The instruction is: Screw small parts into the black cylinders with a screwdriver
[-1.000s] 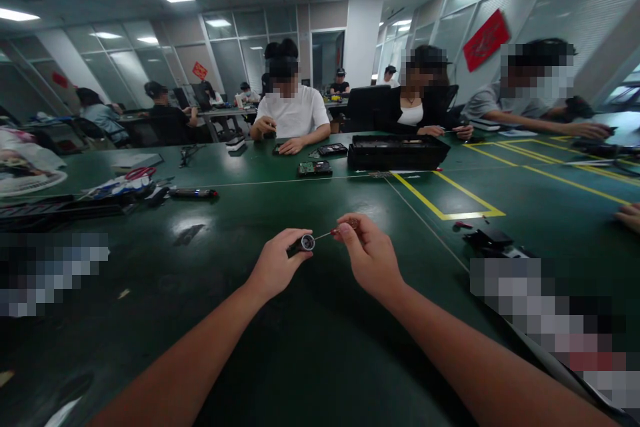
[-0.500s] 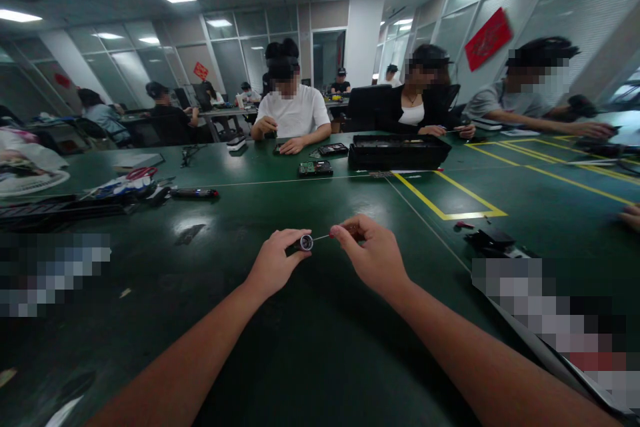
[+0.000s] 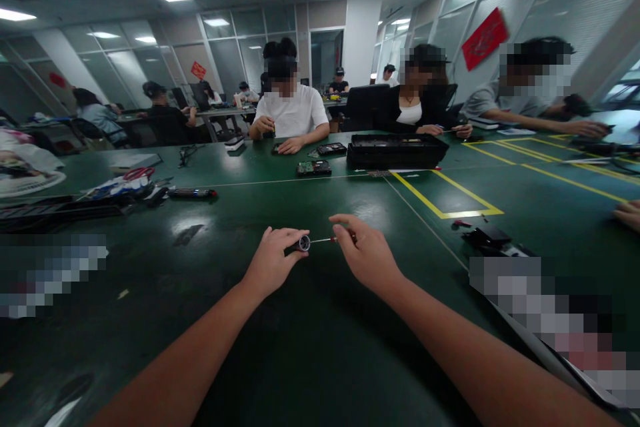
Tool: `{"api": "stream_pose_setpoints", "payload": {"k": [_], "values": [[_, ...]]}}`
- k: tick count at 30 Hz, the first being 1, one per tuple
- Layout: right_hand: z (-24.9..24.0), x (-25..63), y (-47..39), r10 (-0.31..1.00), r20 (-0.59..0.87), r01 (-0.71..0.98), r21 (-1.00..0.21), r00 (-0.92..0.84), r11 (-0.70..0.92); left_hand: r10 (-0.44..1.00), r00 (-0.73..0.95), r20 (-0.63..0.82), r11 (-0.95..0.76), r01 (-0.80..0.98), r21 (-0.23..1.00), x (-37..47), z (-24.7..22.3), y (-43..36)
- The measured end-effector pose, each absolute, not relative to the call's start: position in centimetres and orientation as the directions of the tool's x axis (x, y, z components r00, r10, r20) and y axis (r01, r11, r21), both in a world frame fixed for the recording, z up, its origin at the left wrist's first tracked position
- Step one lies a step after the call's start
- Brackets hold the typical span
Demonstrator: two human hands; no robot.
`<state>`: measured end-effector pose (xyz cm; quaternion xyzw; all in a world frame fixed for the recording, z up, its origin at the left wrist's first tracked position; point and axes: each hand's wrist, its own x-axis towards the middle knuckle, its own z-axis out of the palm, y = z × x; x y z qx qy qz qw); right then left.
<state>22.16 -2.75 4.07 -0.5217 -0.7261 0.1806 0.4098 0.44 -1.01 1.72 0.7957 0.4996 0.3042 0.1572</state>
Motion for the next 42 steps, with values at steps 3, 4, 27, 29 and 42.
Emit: {"api": "stream_pose_setpoints", "payload": {"k": [3, 4, 27, 29, 42], "values": [[4.3, 22.0, -3.2, 0.906, 0.4, 0.584, -0.705, -0.14, 0.402, 0.9, 0.324, 0.291, -0.435, 0.703, 0.563, 0.6, 1.9, -1.2], [4.5, 22.0, -3.4, 0.898, 0.413, 0.575, -0.702, -0.15, 0.419, 0.903, 0.321, 0.285, -0.429, 0.704, 0.566, 0.7, 1.9, -1.2], [4.3, 22.1, -3.0, 0.957, 0.269, 0.506, -0.814, -0.106, 0.285, 0.917, 0.291, 0.271, -0.396, 0.737, 0.548, 0.7, 2.3, -1.1], [4.3, 22.0, -3.0, 0.95, 0.297, 0.442, -0.843, -0.097, 0.308, 0.919, 0.286, 0.272, -0.392, 0.738, 0.55, 0.7, 2.2, -1.1], [1.8, 22.2, -0.4, 0.962, 0.003, -0.251, -0.965, 0.273, 0.074, 0.901, 0.28, 0.332, -0.422, 0.743, 0.519, 1.0, 2.4, -1.1]]}}
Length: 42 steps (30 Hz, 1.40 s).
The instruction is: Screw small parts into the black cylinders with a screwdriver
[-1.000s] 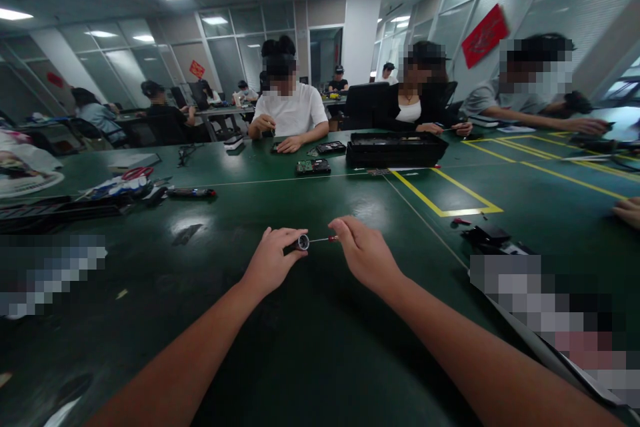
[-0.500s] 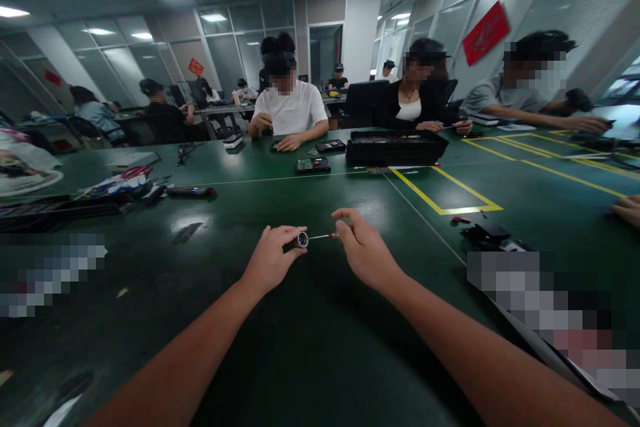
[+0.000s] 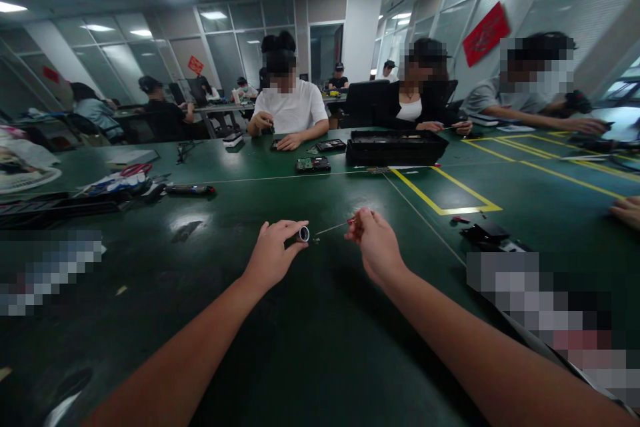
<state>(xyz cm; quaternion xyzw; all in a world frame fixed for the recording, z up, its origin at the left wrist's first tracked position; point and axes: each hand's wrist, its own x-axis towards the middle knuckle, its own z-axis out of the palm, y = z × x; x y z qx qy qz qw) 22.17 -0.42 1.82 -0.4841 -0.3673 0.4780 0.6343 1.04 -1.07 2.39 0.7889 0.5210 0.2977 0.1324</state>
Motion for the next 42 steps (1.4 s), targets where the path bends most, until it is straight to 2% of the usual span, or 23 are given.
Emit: {"api": "stream_pose_setpoints", "payload": {"k": [4, 7, 12, 16, 18, 20, 24, 27, 33, 36, 38, 42], "values": [[1.9, 22.0, -0.8, 0.941, 0.145, -0.04, -0.986, 0.306, 0.165, 0.917, 0.276, 0.288, -0.394, 0.741, 0.544, 0.8, 1.9, -0.8], [2.3, 22.0, -1.2, 0.93, 0.212, 0.051, -0.977, 0.299, 0.206, 0.92, 0.257, 0.296, -0.386, 0.722, 0.574, 0.9, 1.9, -0.9], [2.7, 22.0, -1.4, 0.93, 0.253, 0.074, -0.967, 0.265, 0.242, 0.938, 0.176, 0.298, -0.341, 0.616, 0.71, 1.0, 1.8, -1.0], [2.7, 22.1, -1.5, 0.931, 0.266, 0.083, -0.964, 0.251, 0.253, 0.961, 0.103, 0.256, -0.275, 0.413, 0.868, 0.6, 1.8, -0.9], [2.7, 22.1, -1.6, 0.935, 0.259, 0.102, -0.965, 0.244, 0.241, 0.968, 0.111, 0.225, -0.25, 0.372, 0.894, 0.4, 2.1, -1.0], [2.7, 22.1, -1.6, 0.936, 0.26, 0.109, -0.964, 0.236, 0.241, 0.964, 0.158, 0.212, -0.262, 0.46, 0.848, 0.3, 2.7, -1.3], [2.6, 22.1, -1.7, 0.935, 0.28, 0.105, -0.959, 0.22, 0.263, 0.911, 0.389, 0.138, -0.392, 0.709, 0.587, 0.6, 3.5, -2.0], [2.7, 22.0, -1.8, 0.939, 0.272, 0.089, -0.962, 0.208, 0.259, 0.861, 0.503, 0.076, -0.479, 0.753, 0.451, 0.9, 3.2, -2.2], [2.7, 21.8, -1.7, 0.939, 0.277, 0.068, -0.961, 0.205, 0.269, 0.845, 0.534, 0.01, -0.517, 0.813, 0.268, 1.5, 2.5, -2.5], [2.5, 21.8, -1.6, 0.936, 0.291, 0.07, -0.957, 0.198, 0.283, 0.852, 0.523, 0.005, -0.509, 0.827, 0.241, 1.7, 2.6, -2.7], [2.5, 21.8, -1.6, 0.936, 0.293, 0.076, -0.956, 0.196, 0.284, 0.858, 0.514, 0.012, -0.498, 0.825, 0.267, 1.8, 2.6, -2.7], [2.6, 21.9, -1.7, 0.938, 0.287, 0.081, -0.958, 0.195, 0.276, 0.891, 0.451, 0.046, -0.421, 0.785, 0.454, 1.5, 2.8, -2.5]]}}
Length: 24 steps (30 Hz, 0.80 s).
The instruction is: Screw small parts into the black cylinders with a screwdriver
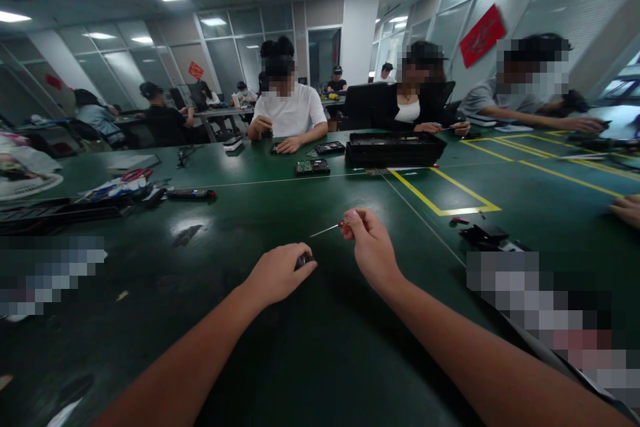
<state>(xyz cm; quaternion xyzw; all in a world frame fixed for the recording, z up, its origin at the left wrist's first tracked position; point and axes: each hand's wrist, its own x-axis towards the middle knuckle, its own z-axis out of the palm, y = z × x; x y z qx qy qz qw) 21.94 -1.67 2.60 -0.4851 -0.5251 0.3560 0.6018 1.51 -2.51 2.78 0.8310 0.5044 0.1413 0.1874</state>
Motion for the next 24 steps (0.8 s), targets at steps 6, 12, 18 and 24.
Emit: {"api": "stream_pose_setpoints", "payload": {"k": [6, 12, 18, 24], "values": [[2.8, 22.0, -1.8, 0.944, 0.274, 0.078, -0.961, 0.185, 0.264, 0.985, 0.166, 0.049, -0.123, 0.473, 0.873, 0.7, 3.1, -1.2], [2.7, 22.1, -1.7, 0.947, 0.263, 0.078, -0.964, 0.183, 0.253, 0.999, -0.049, 0.017, -0.019, -0.041, 0.999, -1.5, 4.5, -0.4], [2.6, 22.2, -1.6, 0.948, 0.268, 0.098, -0.962, 0.175, 0.254, 0.962, -0.268, -0.043, -0.013, -0.203, 0.979, -7.2, 6.5, -0.5], [3.0, 22.0, -1.9, 0.949, 0.263, 0.11, -0.963, 0.175, 0.246, 0.851, -0.523, -0.039, -0.057, -0.166, 0.984, -14.8, 6.8, -1.6]]}}
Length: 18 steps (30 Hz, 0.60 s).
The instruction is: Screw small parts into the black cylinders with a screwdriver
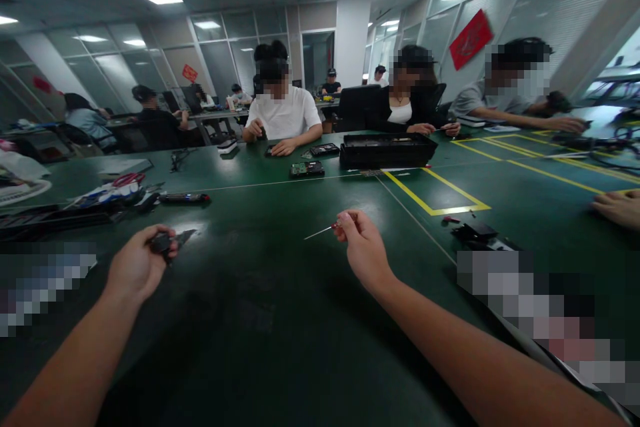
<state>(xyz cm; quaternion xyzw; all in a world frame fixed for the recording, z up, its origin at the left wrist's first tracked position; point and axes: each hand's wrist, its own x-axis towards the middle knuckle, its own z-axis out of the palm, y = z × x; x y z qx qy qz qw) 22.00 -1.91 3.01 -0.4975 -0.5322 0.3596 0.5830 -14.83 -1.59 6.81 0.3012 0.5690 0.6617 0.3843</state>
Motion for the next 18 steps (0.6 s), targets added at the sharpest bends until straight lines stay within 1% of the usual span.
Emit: {"api": "stream_pose_setpoints", "payload": {"k": [3, 7, 11, 18], "values": [[3.0, 21.9, -1.9, 0.949, 0.262, 0.111, -0.963, 0.177, 0.246, 0.757, -0.651, -0.052, -0.048, -0.134, 0.99, -17.7, 6.6, -2.6], [2.9, 21.9, -1.8, 0.947, 0.267, 0.094, -0.963, 0.178, 0.253, 0.686, -0.724, -0.069, -0.037, -0.13, 0.991, -19.6, 6.8, -3.9], [3.1, 22.0, -2.0, 0.952, 0.26, 0.097, -0.964, 0.164, 0.246, 0.656, -0.75, -0.082, -0.022, -0.128, 0.992, -19.6, 7.4, -4.5], [3.3, 22.0, -2.1, 0.958, 0.244, 0.099, -0.968, 0.152, 0.231, 0.664, -0.743, -0.08, 0.029, -0.081, 0.996, -19.7, 7.0, -4.2]]}}
